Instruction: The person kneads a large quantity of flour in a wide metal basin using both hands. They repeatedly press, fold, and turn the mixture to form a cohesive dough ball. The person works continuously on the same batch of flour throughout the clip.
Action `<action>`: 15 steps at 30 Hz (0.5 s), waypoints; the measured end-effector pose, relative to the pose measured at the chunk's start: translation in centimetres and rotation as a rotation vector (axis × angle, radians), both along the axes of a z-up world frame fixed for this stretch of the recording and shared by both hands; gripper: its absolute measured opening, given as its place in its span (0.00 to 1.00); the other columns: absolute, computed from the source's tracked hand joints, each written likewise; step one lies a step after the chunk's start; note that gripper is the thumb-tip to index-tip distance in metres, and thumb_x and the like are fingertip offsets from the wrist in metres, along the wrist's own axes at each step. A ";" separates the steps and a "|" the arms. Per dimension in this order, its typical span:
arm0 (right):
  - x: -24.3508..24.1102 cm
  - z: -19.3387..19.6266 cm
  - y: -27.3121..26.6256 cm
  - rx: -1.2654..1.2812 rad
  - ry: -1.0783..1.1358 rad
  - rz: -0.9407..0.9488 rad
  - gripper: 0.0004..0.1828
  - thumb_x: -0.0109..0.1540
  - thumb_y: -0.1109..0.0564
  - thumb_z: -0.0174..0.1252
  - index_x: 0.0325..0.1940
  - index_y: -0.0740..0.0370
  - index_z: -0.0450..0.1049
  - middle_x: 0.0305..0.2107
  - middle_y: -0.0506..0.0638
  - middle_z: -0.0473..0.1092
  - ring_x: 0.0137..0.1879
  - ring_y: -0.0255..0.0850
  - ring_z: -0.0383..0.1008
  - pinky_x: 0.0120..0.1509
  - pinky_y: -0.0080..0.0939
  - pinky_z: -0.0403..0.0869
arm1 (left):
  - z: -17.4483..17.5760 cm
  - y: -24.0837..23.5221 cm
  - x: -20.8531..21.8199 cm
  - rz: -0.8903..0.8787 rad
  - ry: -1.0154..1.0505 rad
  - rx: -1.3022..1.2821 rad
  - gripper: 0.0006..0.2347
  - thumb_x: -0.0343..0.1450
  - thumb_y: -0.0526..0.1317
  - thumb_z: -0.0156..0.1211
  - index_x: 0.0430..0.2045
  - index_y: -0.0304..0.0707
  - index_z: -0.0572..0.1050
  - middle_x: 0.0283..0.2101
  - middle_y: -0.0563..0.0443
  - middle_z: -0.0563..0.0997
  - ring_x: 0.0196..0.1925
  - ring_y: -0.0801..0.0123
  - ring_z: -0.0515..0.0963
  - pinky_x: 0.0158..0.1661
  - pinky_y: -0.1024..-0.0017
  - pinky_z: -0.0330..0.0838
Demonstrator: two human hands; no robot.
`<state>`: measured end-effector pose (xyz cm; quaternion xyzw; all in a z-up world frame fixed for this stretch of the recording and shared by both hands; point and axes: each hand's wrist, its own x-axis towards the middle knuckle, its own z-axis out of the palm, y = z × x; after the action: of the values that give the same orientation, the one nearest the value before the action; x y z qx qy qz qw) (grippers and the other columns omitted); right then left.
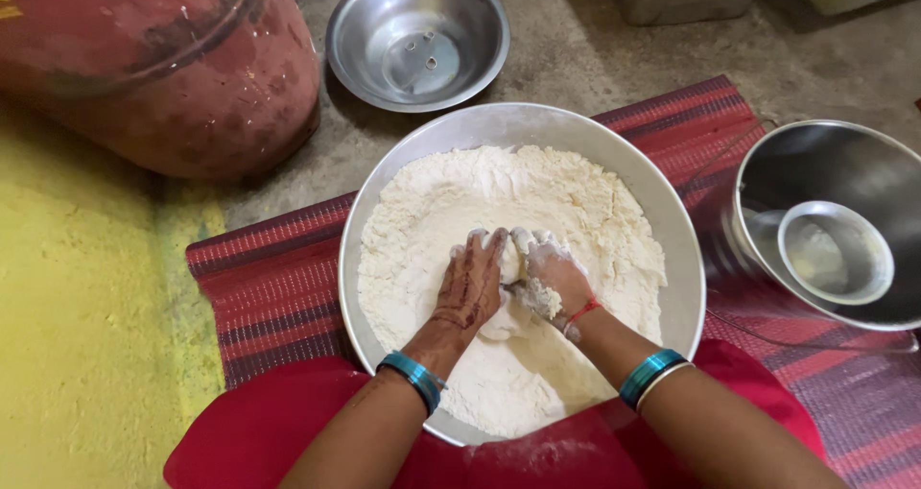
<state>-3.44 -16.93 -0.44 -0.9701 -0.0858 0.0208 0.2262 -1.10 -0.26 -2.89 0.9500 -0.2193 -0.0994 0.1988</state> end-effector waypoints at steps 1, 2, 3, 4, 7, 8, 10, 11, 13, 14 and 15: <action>0.6 -0.3 -0.1 -0.005 -0.046 0.013 0.45 0.54 0.47 0.68 0.71 0.63 0.57 0.57 0.72 0.64 0.60 0.66 0.67 0.60 0.58 0.69 | -0.1 -0.3 0.6 0.032 0.017 0.012 0.37 0.66 0.37 0.62 0.72 0.47 0.52 0.70 0.35 0.57 0.70 0.39 0.61 0.68 0.51 0.56; 1.2 -0.7 -0.1 0.000 -0.019 -0.004 0.45 0.54 0.46 0.67 0.70 0.61 0.58 0.57 0.70 0.65 0.60 0.65 0.68 0.60 0.58 0.70 | -0.2 -0.3 1.2 0.047 0.042 0.014 0.36 0.67 0.37 0.61 0.72 0.48 0.52 0.70 0.35 0.58 0.69 0.37 0.62 0.66 0.50 0.58; 1.7 -1.1 -0.3 0.000 0.008 -0.024 0.44 0.54 0.46 0.67 0.70 0.60 0.59 0.56 0.68 0.66 0.60 0.64 0.69 0.60 0.57 0.71 | -0.3 -0.6 1.8 0.061 0.066 0.013 0.35 0.67 0.36 0.60 0.71 0.49 0.53 0.70 0.36 0.58 0.68 0.35 0.62 0.65 0.50 0.59; 2.4 -1.5 -0.6 0.000 0.034 -0.044 0.44 0.53 0.46 0.66 0.70 0.58 0.60 0.56 0.66 0.67 0.60 0.63 0.70 0.60 0.57 0.72 | -0.3 -1.0 2.5 0.074 0.090 0.011 0.34 0.67 0.36 0.59 0.71 0.50 0.54 0.70 0.36 0.58 0.67 0.33 0.63 0.64 0.49 0.61; 4.9 -3.1 -1.0 -0.083 0.098 -0.107 0.43 0.53 0.41 0.67 0.68 0.54 0.62 0.53 0.65 0.69 0.56 0.62 0.72 0.54 0.56 0.75 | -0.2 -1.8 4.9 0.090 0.097 -0.010 0.31 0.68 0.35 0.57 0.69 0.49 0.59 0.69 0.35 0.63 0.64 0.34 0.69 0.62 0.49 0.66; 5.7 -3.6 -1.3 -0.115 0.123 -0.117 0.42 0.54 0.39 0.66 0.68 0.53 0.63 0.51 0.63 0.71 0.54 0.61 0.74 0.52 0.57 0.75 | -0.2 -2.2 5.6 0.083 0.070 -0.008 0.31 0.67 0.35 0.58 0.68 0.49 0.59 0.68 0.34 0.63 0.62 0.33 0.69 0.60 0.49 0.66; 7.0 -4.4 -2.0 -0.173 0.176 -0.131 0.41 0.54 0.35 0.65 0.67 0.50 0.64 0.48 0.60 0.73 0.50 0.59 0.76 0.50 0.57 0.76 | -0.1 -2.6 6.8 0.073 0.018 0.001 0.31 0.64 0.35 0.60 0.67 0.48 0.61 0.66 0.32 0.64 0.59 0.33 0.71 0.58 0.48 0.67; 7.7 -4.8 -2.2 -0.168 0.175 -0.129 0.41 0.53 0.34 0.66 0.66 0.49 0.65 0.46 0.60 0.74 0.49 0.59 0.77 0.49 0.58 0.76 | -0.1 -2.6 7.5 0.069 0.059 0.005 0.31 0.65 0.34 0.59 0.67 0.48 0.62 0.65 0.32 0.66 0.58 0.35 0.72 0.57 0.50 0.68; 8.9 -5.1 -2.5 -0.155 0.173 -0.127 0.41 0.52 0.33 0.66 0.65 0.48 0.67 0.42 0.61 0.75 0.46 0.60 0.77 0.47 0.58 0.76 | -0.2 -2.4 8.9 0.059 0.141 0.013 0.29 0.66 0.34 0.58 0.67 0.49 0.64 0.62 0.33 0.70 0.57 0.40 0.76 0.57 0.52 0.71; 9.3 -5.1 -2.7 -0.135 0.155 -0.127 0.41 0.52 0.34 0.66 0.66 0.47 0.67 0.42 0.61 0.75 0.45 0.60 0.77 0.46 0.58 0.76 | -0.4 -2.4 9.4 0.056 0.113 0.001 0.29 0.67 0.34 0.58 0.67 0.49 0.65 0.62 0.32 0.70 0.56 0.41 0.76 0.56 0.53 0.72; 9.5 -5.2 -2.9 -0.114 0.137 -0.130 0.41 0.51 0.35 0.66 0.66 0.46 0.67 0.41 0.61 0.76 0.44 0.60 0.78 0.45 0.58 0.76 | -0.7 -2.4 10.0 0.050 0.084 -0.011 0.28 0.67 0.34 0.58 0.67 0.49 0.66 0.61 0.32 0.71 0.55 0.42 0.77 0.55 0.53 0.73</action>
<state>6.10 -19.79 -5.63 -0.9812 -0.0055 0.0772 0.1769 8.92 -2.63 -3.57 0.9491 -0.1872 -0.1329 0.2155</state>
